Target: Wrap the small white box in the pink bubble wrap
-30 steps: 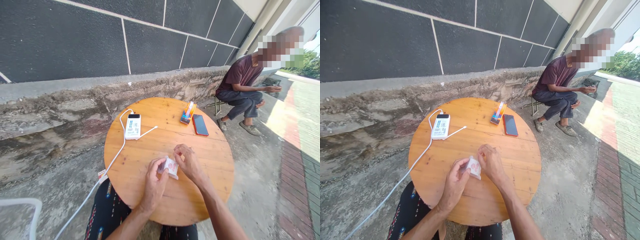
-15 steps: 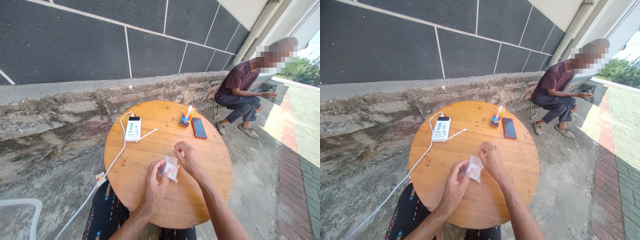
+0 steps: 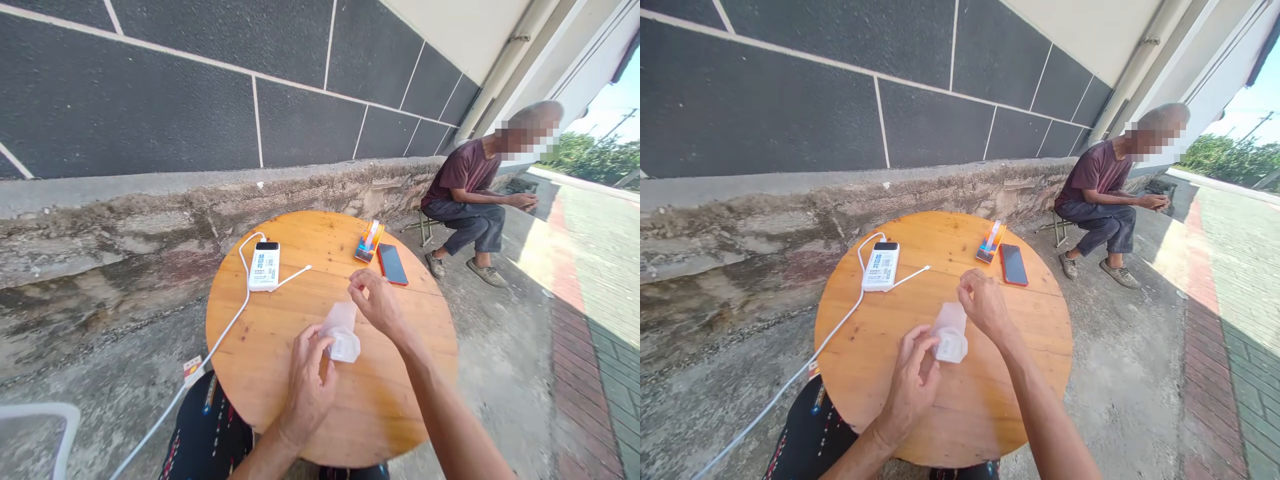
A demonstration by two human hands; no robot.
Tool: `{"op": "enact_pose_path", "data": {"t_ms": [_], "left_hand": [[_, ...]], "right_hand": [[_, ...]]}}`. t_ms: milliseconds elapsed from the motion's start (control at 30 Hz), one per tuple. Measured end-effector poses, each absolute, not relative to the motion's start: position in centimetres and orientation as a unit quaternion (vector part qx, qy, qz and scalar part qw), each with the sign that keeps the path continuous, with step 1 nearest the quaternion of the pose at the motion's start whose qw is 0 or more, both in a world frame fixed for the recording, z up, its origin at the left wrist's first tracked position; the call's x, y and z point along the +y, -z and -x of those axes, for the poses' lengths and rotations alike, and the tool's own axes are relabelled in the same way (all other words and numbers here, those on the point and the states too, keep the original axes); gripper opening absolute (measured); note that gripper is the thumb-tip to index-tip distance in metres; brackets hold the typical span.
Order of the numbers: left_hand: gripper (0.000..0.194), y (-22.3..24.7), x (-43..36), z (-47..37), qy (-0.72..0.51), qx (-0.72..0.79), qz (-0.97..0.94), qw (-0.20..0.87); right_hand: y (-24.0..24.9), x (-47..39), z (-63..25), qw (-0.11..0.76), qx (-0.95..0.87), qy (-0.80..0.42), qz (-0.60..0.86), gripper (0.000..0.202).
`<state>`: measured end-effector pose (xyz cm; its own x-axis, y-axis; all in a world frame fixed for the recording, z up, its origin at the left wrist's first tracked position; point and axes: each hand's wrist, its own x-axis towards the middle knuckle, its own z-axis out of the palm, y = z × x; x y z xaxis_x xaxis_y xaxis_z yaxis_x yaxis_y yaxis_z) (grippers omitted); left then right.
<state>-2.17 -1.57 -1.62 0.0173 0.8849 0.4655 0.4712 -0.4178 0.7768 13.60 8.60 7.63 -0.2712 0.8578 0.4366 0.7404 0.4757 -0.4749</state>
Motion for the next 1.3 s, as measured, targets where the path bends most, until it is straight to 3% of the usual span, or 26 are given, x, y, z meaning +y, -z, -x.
{"op": "enact_pose_path", "data": {"t_ms": [233,533,767,967,1200,1300], "left_hand": [[0.039,1.9,-1.6,2.2,-0.5,0.46,-0.699,0.22],[0.028,1.1,-1.7,2.3,-0.514,0.447,-0.688,0.25],[0.035,0.9,-1.6,2.3,-0.509,0.465,-0.676,0.261],[0.03,1.0,-1.4,2.2,-0.494,0.464,-0.686,0.265],[0.031,1.1,-1.4,2.2,-0.503,0.458,-0.683,0.268],[0.031,1.3,-1.5,2.1,-0.511,0.452,-0.68,0.269]], "right_hand": [[-6.7,11.7,-14.0,0.183,-0.773,-0.065,0.605,0.013],[-4.3,14.6,-12.8,0.085,-0.769,-0.046,0.632,0.019],[-2.9,14.5,-12.6,0.077,-0.765,-0.037,0.639,0.022],[-4.2,13.1,-14.5,0.085,-0.743,-0.029,0.663,0.03],[-5.7,9.1,-11.2,-0.006,-0.763,-0.051,0.644,0.038],[-5.4,8.1,-9.7,-0.032,-0.759,-0.046,0.649,0.03]]}}
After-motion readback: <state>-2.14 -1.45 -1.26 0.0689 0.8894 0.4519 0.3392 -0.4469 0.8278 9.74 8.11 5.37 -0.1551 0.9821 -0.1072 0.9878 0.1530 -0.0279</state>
